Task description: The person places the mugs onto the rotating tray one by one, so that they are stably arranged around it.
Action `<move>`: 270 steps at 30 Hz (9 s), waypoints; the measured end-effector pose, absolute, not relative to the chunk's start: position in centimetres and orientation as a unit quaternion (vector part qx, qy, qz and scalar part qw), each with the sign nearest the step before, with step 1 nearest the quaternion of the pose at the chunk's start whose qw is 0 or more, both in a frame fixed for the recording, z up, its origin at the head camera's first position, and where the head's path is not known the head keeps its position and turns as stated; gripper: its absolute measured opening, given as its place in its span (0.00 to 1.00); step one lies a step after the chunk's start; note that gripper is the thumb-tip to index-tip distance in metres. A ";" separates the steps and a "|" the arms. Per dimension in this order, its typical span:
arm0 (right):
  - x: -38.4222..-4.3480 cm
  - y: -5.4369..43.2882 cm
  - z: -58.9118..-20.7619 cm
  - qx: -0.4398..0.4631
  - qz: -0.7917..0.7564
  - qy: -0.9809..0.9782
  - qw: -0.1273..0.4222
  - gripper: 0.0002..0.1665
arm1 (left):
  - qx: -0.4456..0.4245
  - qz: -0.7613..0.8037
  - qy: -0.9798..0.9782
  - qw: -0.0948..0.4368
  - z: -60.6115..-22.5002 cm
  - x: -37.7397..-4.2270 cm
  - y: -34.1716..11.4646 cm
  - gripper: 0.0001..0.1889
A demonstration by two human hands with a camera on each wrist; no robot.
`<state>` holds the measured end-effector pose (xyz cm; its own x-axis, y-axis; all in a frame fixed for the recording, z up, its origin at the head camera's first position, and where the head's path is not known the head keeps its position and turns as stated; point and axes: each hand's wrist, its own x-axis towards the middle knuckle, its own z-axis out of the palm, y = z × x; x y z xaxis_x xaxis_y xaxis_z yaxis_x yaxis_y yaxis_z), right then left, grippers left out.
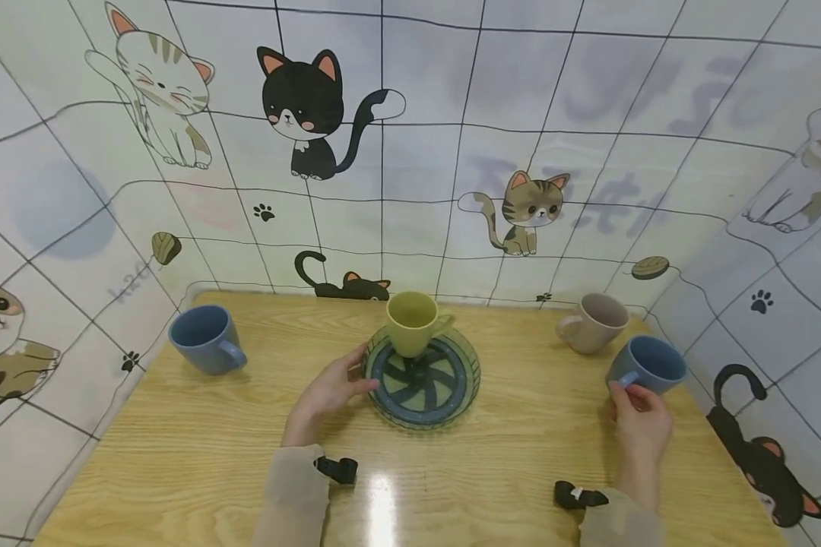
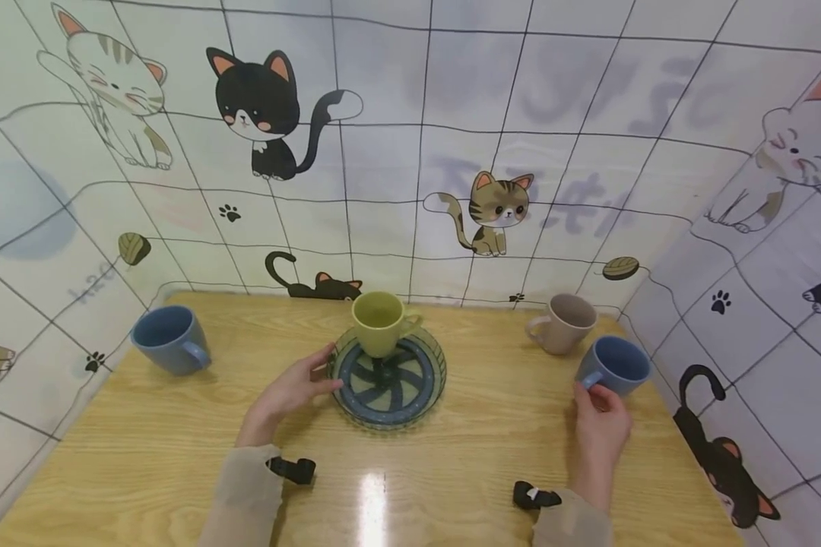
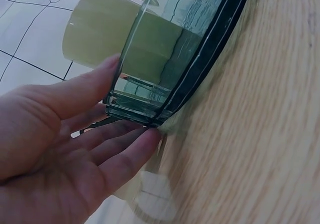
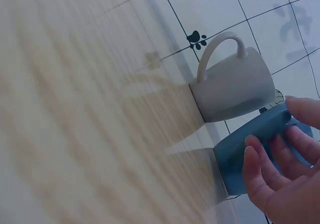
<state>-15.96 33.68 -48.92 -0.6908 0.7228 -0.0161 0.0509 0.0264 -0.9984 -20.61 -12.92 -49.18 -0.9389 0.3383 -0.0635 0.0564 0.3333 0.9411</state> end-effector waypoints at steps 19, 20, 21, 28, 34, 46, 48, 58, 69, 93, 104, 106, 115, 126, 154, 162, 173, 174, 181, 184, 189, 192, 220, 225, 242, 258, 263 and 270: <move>-16.4 33.9 -48.0 -0.336 0.549 -0.738 0.202 0.17 | 0.087 0.538 0.836 0.065 -48.6 -20.5 -13.1 0.26; -16.3 33.9 -47.9 -0.342 0.529 -0.752 0.195 0.18 | 0.086 0.539 0.835 0.066 -48.5 -20.5 -13.2 0.26; -16.2 34.0 -47.8 -0.348 0.505 -0.767 0.188 0.20 | 0.084 0.540 0.834 0.068 -48.5 -20.5 -13.2 0.26; -15.5 34.6 -47.7 -0.369 0.446 -0.789 0.204 0.17 | 0.074 0.542 0.833 0.079 -48.6 -20.3 -13.5 0.28; -14.4 35.8 -47.7 -0.375 0.496 -0.749 0.228 0.12 | 0.069 0.547 0.830 0.085 -48.9 -20.3 -13.5 0.28; -13.6 36.5 -47.1 -0.383 0.587 -0.664 0.262 0.06 | 0.083 0.557 0.822 0.090 -49.1 -20.3 -13.6 0.28; -13.7 36.4 -46.8 -0.381 0.596 -0.652 0.272 0.10 | 0.082 0.556 0.822 0.091 -49.0 -20.3 -13.5 0.29; -13.9 34.6 -44.2 -0.344 0.597 -0.663 0.292 0.03 | 0.092 0.554 0.822 0.094 -48.6 -20.2 -13.5 0.29; -15.1 30.4 -42.1 -0.267 0.657 -0.644 0.285 0.04 | 0.067 0.565 0.816 0.101 -48.7 -20.3 -13.3 0.29; -17.2 22.6 -42.7 -0.087 0.631 -0.751 0.175 0.07 | 0.068 0.571 0.813 0.093 -48.7 -19.7 -13.3 0.30; -17.6 21.1 -44.1 -0.008 0.651 -0.750 0.115 0.04 | 0.077 0.577 0.808 0.093 -48.8 -19.9 -13.0 0.30; -17.8 20.9 -44.4 -0.004 0.648 -0.754 0.103 0.05 | 0.077 0.581 0.804 0.095 -48.7 -19.9 -13.1 0.30; -17.4 19.7 -43.7 0.014 0.650 -0.757 0.074 0.07 | 0.086 0.597 0.792 0.099 -49.0 -20.1 -13.0 0.31; -17.2 19.1 -43.5 0.029 0.644 -0.761 0.069 0.06 | 0.086 0.592 0.795 0.099 -49.2 -20.1 -13.0 0.32; -20.1 19.8 -47.6 0.020 0.623 -0.780 0.054 0.09 | 0.103 0.588 0.793 0.118 -48.7 -20.2 -13.1 0.34; -20.4 20.0 -47.9 0.009 0.620 -0.784 0.041 0.10 | 0.102 0.586 0.795 0.120 -48.9 -20.3 -13.1 0.35; -20.3 20.6 -47.9 0.002 0.599 -0.800 0.014 0.16 | 0.099 0.597 0.785 0.132 -48.6 -20.1 -13.1 0.36; -20.3 20.6 -47.8 0.004 0.599 -0.801 0.014 0.17 | 0.098 0.597 0.785 0.133 -48.6 -20.1 -13.1 0.36; -20.3 20.4 -47.7 0.009 0.577 -0.817 0.021 0.17 | 0.106 0.599 0.783 0.131 -48.6 -20.2 -13.1 0.36; -20.2 20.4 -47.5 0.019 0.562 -0.827 0.023 0.17 | 0.108 0.596 0.785 0.131 -48.7 -20.2 -13.2 0.36; -19.9 20.6 -47.1 0.033 0.531 -0.846 0.020 0.24 | 0.108 0.591 0.789 0.128 -48.7 -20.2 -13.2 0.36; -19.7 20.8 -46.8 0.042 0.506 -0.861 0.000 0.32 | 0.108 0.591 0.788 0.132 -48.7 -20.2 -13.2 0.36; -17.9 26.6 -43.8 0.085 0.402 -0.912 0.010 0.37 | 0.116 0.598 0.777 0.157 -48.8 -20.3 -13.5 0.43; -17.8 28.3 -44.0 0.058 0.400 -0.914 0.038 0.35 | 0.117 0.590 0.783 0.157 -48.7 -20.3 -13.5 0.43; -19.9 31.5 -45.8 -0.052 0.436 -0.895 0.076 0.36 | 0.095 0.581 0.802 0.103 -48.4 -19.8 -13.1 0.30; -23.5 30.0 -47.1 -0.142 0.553 -0.816 0.093 0.37 | 0.072 0.561 0.821 0.082 -48.6 -20.1 -13.1 0.31; -24.5 29.7 -47.4 -0.146 0.570 -0.804 0.086 0.37 | 0.071 0.557 0.822 0.095 -48.6 -20.1 -13.0 0.36; -25.4 29.6 -48.0 -0.156 0.622 -0.764 0.069 0.35 | 0.083 0.548 0.825 0.109 -48.6 -19.9 -13.1 0.37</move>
<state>-25.43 29.63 -47.97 -0.9419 0.3237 -0.0893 0.1528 0.1764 -0.9724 -19.94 -13.12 -48.56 -0.9623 0.2569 -0.0896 0.0172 0.3862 0.9222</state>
